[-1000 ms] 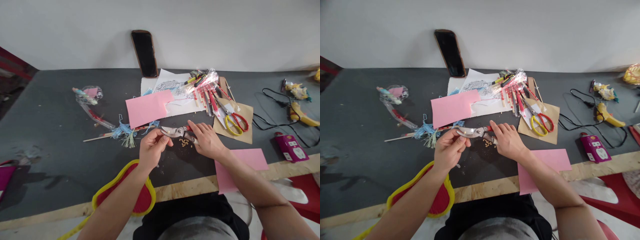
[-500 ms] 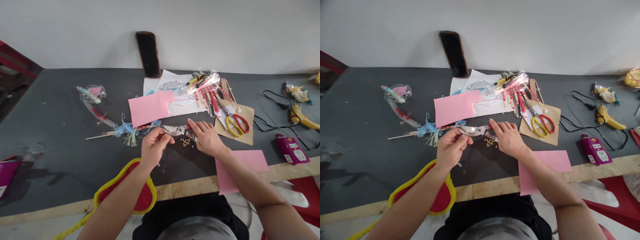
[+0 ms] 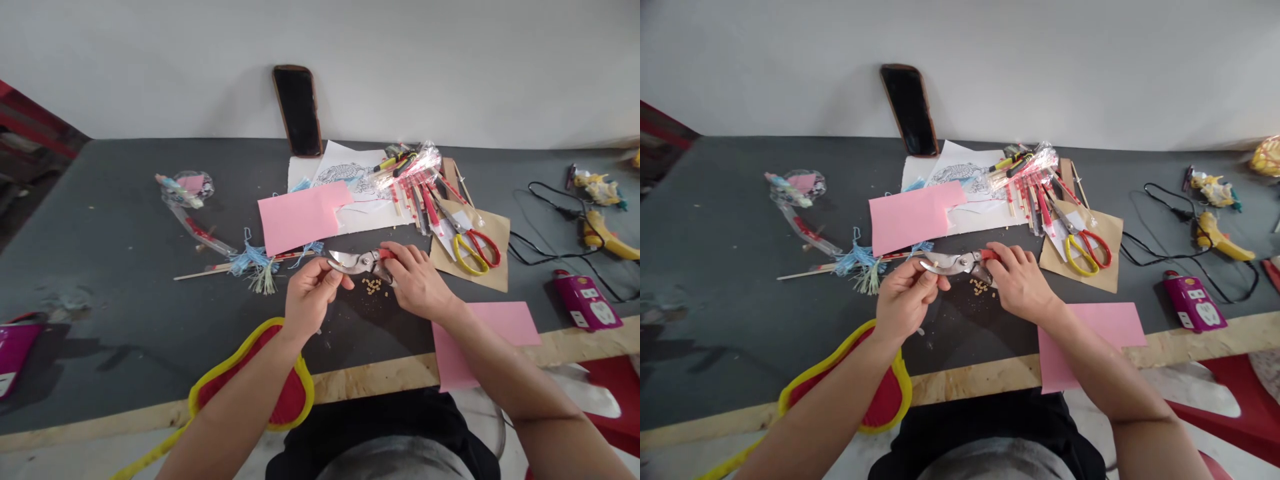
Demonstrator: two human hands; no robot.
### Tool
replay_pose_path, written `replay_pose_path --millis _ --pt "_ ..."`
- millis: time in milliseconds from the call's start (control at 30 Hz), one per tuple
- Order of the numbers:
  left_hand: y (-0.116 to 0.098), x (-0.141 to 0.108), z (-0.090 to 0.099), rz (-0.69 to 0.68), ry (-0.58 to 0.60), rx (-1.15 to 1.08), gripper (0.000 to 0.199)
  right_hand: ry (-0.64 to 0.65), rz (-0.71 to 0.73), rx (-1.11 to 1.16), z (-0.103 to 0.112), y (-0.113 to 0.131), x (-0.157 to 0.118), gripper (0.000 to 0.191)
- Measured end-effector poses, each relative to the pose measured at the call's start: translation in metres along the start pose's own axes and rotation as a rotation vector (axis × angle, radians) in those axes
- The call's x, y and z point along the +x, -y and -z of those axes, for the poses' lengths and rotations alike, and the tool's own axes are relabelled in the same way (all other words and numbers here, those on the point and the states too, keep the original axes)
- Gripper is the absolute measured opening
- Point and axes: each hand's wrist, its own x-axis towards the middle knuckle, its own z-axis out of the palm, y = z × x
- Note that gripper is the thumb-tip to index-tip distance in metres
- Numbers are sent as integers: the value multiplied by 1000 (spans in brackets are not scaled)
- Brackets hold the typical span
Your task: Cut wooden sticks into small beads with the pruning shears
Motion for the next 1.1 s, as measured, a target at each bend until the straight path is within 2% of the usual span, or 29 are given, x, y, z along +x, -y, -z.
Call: replay_pose_path --millis 400,533,633,700,767,967,1100 --pt "-3 -3 0 -50 76 100 31 -24 26 33 2 -2 -1 33" --pt "-3 -2 2 -44 69 87 35 -88 14 113 -3 -3 -1 27" --pt "-2 -2 3 -41 65 62 34 -126 8 196 -7 -4 -1 46" --pt "-2 -2 3 -30 71 57 33 -97 -11 198 -8 -4 -2 63" --pt "-2 -3 3 -13 83 49 32 -51 -31 175 -8 -3 -2 69" --pt "0 -5 1 40 103 -3 32 12 -63 168 -5 -1 -1 54" --pt "2 -3 -1 53 87 0 32 27 -77 143 -5 -2 0 51"
